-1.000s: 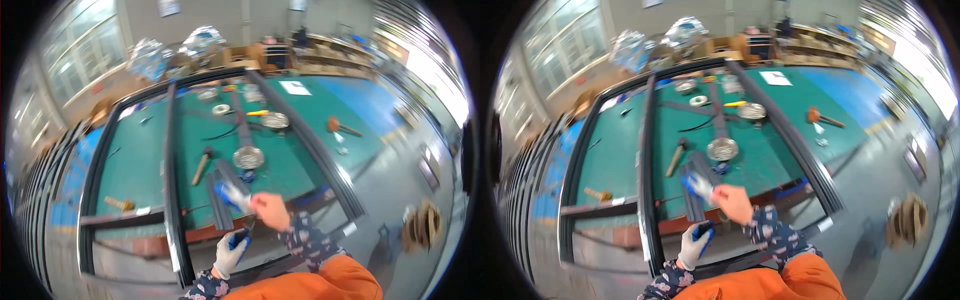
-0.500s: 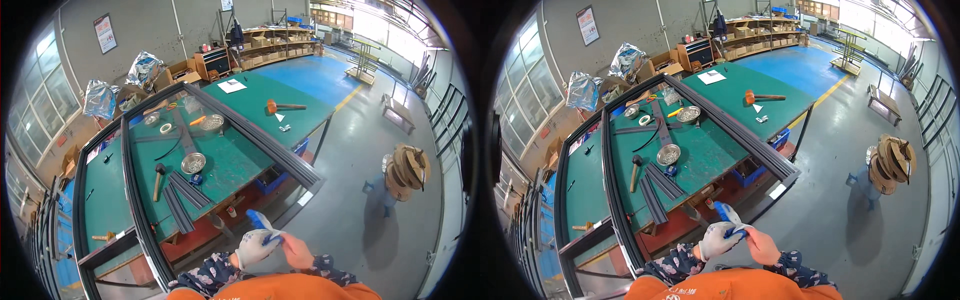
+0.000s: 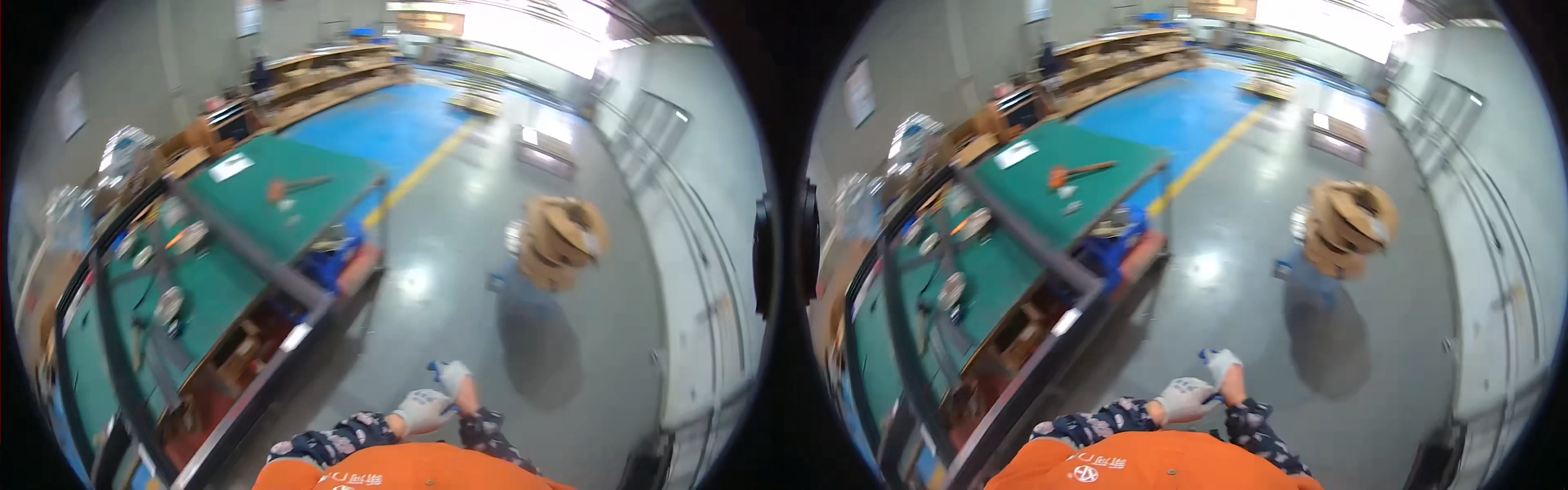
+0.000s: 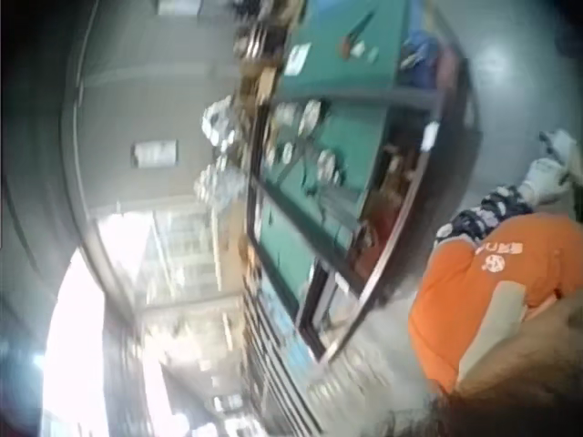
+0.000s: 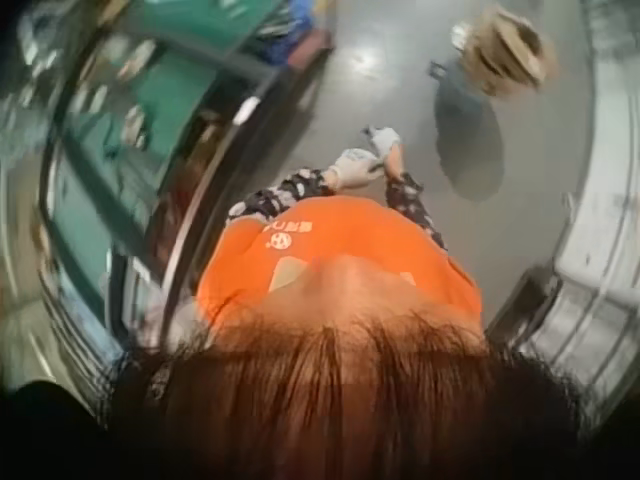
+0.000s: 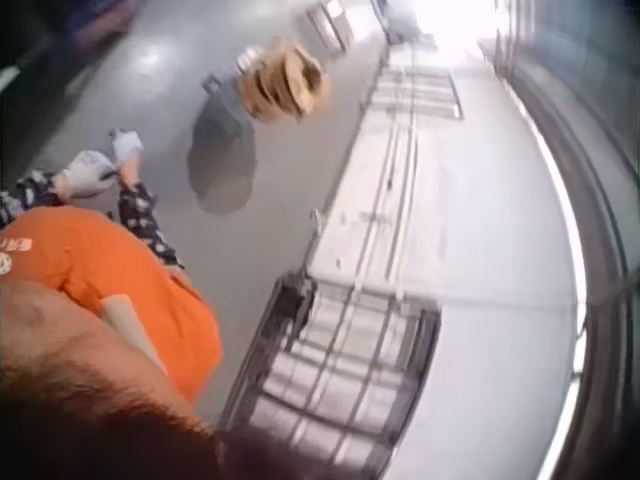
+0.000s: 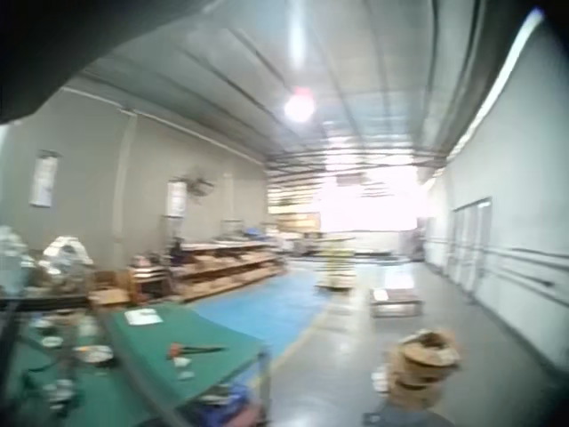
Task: The person puts on gloves, inserts a rubber seal strip into the grooves of a metal window frame by hand, trims the strip with scissors, and taps the assembly with a mallet.
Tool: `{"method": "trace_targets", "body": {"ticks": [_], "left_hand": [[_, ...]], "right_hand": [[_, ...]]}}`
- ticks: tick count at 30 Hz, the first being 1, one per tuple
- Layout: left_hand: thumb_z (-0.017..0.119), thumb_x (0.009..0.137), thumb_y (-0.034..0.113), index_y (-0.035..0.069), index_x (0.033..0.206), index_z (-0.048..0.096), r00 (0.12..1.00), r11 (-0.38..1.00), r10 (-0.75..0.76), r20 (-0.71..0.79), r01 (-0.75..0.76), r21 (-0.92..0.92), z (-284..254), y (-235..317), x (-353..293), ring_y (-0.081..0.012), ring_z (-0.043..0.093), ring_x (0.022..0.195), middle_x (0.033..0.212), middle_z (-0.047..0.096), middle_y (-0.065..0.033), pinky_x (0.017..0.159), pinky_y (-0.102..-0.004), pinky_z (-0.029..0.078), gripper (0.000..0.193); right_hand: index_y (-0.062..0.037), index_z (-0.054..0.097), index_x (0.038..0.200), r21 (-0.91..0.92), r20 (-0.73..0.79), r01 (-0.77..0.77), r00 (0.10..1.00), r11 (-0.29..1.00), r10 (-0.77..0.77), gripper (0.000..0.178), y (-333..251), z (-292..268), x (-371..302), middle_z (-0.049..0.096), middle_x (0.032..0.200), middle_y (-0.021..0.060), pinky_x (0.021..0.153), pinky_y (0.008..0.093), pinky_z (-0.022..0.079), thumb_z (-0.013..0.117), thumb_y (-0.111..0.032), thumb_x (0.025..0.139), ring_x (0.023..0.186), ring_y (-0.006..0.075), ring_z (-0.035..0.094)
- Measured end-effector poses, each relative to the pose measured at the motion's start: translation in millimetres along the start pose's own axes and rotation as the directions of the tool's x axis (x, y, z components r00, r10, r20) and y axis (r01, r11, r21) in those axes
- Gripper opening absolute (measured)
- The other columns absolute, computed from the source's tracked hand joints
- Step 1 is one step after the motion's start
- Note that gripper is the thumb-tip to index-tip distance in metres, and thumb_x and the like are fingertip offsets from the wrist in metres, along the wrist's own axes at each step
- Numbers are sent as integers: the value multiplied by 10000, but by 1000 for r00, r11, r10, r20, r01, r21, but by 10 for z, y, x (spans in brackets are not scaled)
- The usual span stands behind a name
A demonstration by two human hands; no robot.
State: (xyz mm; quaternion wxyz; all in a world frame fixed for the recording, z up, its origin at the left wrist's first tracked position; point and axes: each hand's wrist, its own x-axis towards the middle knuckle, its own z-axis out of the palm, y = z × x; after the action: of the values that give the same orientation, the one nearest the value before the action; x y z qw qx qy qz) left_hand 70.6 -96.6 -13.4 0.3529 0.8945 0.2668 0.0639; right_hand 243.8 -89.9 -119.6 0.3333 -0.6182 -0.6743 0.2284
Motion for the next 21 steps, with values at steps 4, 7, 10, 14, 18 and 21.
{"method": "trace_targets", "body": {"ticks": [4, 7, 10, 14, 18, 21], "left_hand": [[508, 936, 339, 51, 891, 668, 970, 991, 41, 241, -70, 115, 87, -56, 422, -385, 659, 842, 900, 715, -162, 740, -460, 500, 333], [509, 937, 346, 48, 894, 668, 945, 983, 45, 324, -100, 156, 195, -129, 672, -379, 660, 839, 901, 715, -163, 740, -454, 501, 340], [510, 943, 355, 52, 900, 668, 926, 987, 90, 367, -132, 91, 277, -268, 964, -379, 662, 818, 887, 717, -150, 732, -447, 503, 345], [537, 942, 374, 38, 896, 684, 904, 979, 183, 387, -204, 12, 278, -451, 1582, -354, 663, 770, 853, 716, -141, 709, -417, 513, 370], [573, 936, 385, 23, 898, 705, 902, 975, 201, 382, -145, -171, 70, -606, 2294, -310, 661, 719, 823, 716, -128, 685, -373, 522, 388], [603, 924, 371, 19, 927, 722, 893, 825, 26, 449, 234, -515, -118, -768, 2588, -249, 657, 689, 818, 724, -104, 674, -324, 523, 371]], "right_hand": [[-37, 715, 1071, 340, 129, -645, 753, 684, 646, 433, 350, 208, 11, 725, 888, 116, 753, 361, 503, 497, -397, 969, 730, 270, 646], [-50, 694, 1129, 575, 346, -751, 584, 326, 734, 503, 688, 256, -44, 723, 977, 125, 791, 353, 509, 500, -483, 963, 850, 273, 668], [-51, 670, 1177, 665, 239, -688, 564, 290, 790, 568, 876, 258, -16, 709, 1078, 143, 844, 352, 508, 510, -545, 946, 963, 281, 662], [-52, 643, 1225, 589, 64, -700, 539, 404, 840, 584, 1443, 87, 189, 688, 1167, 152, 897, 361, 502, 514, -546, 942, 1054, 301, 645], [-53, 624, 1261, 370, -114, -756, 539, 539, 834, 569, 1945, -274, 584, 672, 1226, 156, 938, 379, 497, 516, -514, 945, 1112, 327, 629], [-57, 621, 1268, 106, -204, -796, 569, 596, 797, 536, 2075, -532, 757, 670, 1240, 160, 955, 406, 497, 521, -474, 947, 1128, 355, 626]]}}
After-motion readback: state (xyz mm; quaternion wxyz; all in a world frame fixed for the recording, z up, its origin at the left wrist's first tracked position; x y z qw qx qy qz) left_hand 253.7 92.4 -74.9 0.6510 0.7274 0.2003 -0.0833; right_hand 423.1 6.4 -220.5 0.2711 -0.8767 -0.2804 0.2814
